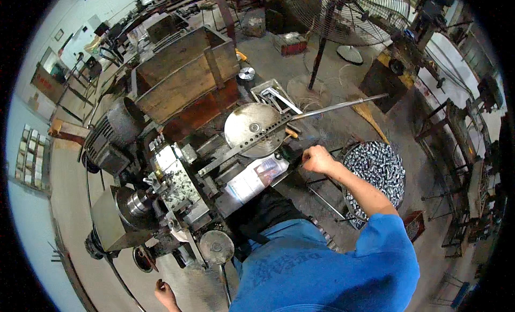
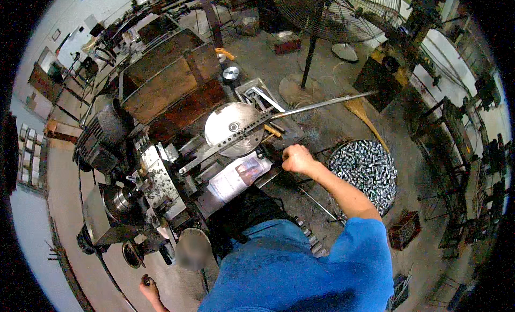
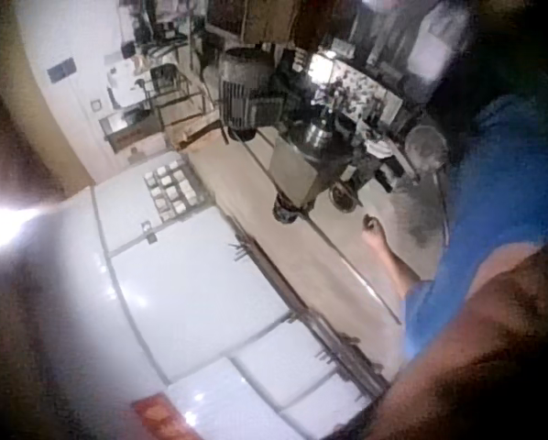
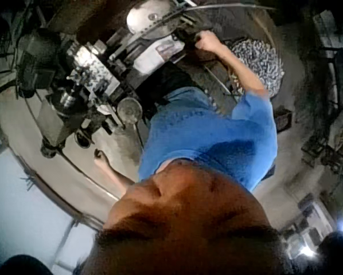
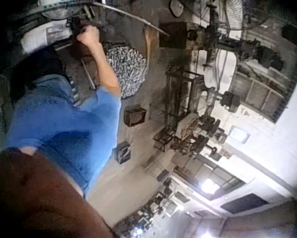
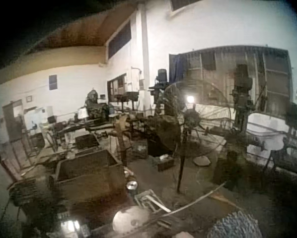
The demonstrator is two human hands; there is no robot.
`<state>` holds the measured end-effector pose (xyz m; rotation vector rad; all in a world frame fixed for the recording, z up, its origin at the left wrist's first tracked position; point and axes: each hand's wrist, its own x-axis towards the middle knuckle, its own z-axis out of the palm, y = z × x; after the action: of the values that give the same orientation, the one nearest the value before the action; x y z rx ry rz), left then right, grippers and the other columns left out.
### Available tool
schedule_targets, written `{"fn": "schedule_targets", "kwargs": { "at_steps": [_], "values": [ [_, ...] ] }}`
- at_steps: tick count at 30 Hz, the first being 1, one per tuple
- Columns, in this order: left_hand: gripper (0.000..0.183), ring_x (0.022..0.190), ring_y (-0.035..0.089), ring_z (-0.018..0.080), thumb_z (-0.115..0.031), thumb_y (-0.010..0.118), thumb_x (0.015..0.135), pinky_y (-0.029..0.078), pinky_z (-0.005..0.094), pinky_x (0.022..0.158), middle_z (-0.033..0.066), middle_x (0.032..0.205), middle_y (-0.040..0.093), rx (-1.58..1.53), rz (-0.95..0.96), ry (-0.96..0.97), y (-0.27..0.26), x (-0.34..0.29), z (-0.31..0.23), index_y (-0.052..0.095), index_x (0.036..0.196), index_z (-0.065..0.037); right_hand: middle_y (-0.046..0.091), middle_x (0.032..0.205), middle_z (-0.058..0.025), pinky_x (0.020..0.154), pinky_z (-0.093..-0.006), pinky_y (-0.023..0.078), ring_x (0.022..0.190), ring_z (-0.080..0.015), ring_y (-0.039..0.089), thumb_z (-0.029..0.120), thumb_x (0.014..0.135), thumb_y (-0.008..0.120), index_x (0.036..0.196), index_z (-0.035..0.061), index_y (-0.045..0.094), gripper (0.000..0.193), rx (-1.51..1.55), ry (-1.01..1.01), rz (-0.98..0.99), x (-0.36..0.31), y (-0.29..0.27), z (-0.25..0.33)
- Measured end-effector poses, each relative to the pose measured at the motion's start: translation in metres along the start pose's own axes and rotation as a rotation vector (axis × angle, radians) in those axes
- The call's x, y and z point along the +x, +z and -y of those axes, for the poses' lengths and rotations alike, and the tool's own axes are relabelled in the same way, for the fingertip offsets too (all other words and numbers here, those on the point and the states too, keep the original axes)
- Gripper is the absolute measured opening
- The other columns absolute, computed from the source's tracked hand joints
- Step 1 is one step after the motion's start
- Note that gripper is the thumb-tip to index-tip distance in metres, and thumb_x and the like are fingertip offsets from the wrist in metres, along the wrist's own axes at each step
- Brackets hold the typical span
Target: The person operates a lathe by pulling a long lever to advance a workpiece, then uses both hands to pick up, turn over, and place metal components into a collection tray.
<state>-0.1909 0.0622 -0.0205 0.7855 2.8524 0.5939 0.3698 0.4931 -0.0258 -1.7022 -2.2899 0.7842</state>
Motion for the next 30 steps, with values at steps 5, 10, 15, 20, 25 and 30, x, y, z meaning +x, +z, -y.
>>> {"fn": "schedule_targets", "kwargs": {
  "at_steps": [5, 10, 15, 20, 25, 30],
  "values": [
    [0.024, 0.052, 0.055, 0.0153, 0.002, 0.053, 0.073, 0.047, 0.0274, 0.049, 0.0109, 0.065, 0.056, -0.127, 0.071, 0.040, -0.007, 0.014, 0.032, 0.058, 0.095, 0.010, 0.062, 0.081, -0.0187, 0.073, -0.0411, 0.049, 0.081, -0.0353, 0.059, 0.016, 0.053, 0.057, 0.074, 0.0032, 0.065, 0.025, -0.133, 0.016, -0.097, 0.026, 0.006, -0.030],
    [0.024, 0.050, 0.056, 0.0168, 0.002, 0.052, 0.072, 0.048, 0.0282, 0.047, 0.0119, 0.064, 0.056, -0.093, 0.070, -0.001, -0.014, 0.013, 0.042, 0.058, 0.093, 0.012, 0.058, 0.092, -0.0199, 0.081, -0.0396, 0.046, 0.094, -0.0361, 0.054, 0.013, 0.055, 0.058, 0.074, 0.0006, 0.063, 0.024, -0.251, 0.005, -0.177, 0.048, 0.022, -0.054],
    [0.025, 0.051, 0.057, 0.0190, 0.000, 0.053, 0.072, 0.048, 0.0296, 0.049, 0.0144, 0.067, 0.057, -0.110, 0.102, 0.015, -0.027, 0.000, 0.023, 0.059, 0.093, 0.011, 0.057, 0.097, -0.0190, 0.081, -0.0412, 0.045, 0.094, -0.0357, 0.053, 0.014, 0.053, 0.058, 0.085, 0.0014, 0.064, 0.034, -0.154, -0.021, -0.151, 0.051, 0.019, -0.046],
    [0.025, 0.053, 0.058, 0.0195, -0.003, 0.055, 0.073, 0.049, 0.0308, 0.051, 0.0147, 0.069, 0.059, -0.082, 0.107, 0.028, -0.030, -0.004, -0.015, 0.059, 0.094, 0.010, 0.059, 0.090, -0.0204, 0.075, -0.0435, 0.047, 0.084, -0.0372, 0.057, 0.017, 0.054, 0.060, 0.075, 0.0016, 0.062, 0.026, 0.002, -0.106, -0.150, 0.043, 0.019, -0.025],
    [0.024, 0.053, 0.058, 0.0163, -0.002, 0.053, 0.073, 0.047, 0.0270, 0.049, 0.0123, 0.067, 0.060, -0.110, 0.106, 0.029, -0.031, -0.004, -0.026, 0.059, 0.094, 0.009, 0.059, 0.083, -0.0207, 0.071, -0.0449, 0.048, 0.079, -0.0384, 0.058, 0.017, 0.054, 0.061, 0.075, 0.0025, 0.062, 0.026, 0.075, -0.170, -0.235, 0.053, 0.038, -0.003],
    [0.023, 0.052, 0.059, 0.0172, -0.001, 0.054, 0.072, 0.048, 0.0269, 0.050, 0.0126, 0.066, 0.060, -0.113, 0.098, 0.062, -0.033, -0.005, -0.011, 0.059, 0.092, 0.009, 0.060, 0.072, -0.0223, 0.067, -0.0429, 0.050, 0.072, -0.0378, 0.060, 0.017, 0.053, 0.058, 0.066, -0.0009, 0.061, 0.023, -0.025, -0.124, -0.094, 0.071, 0.057, 0.008]
  ]
}}
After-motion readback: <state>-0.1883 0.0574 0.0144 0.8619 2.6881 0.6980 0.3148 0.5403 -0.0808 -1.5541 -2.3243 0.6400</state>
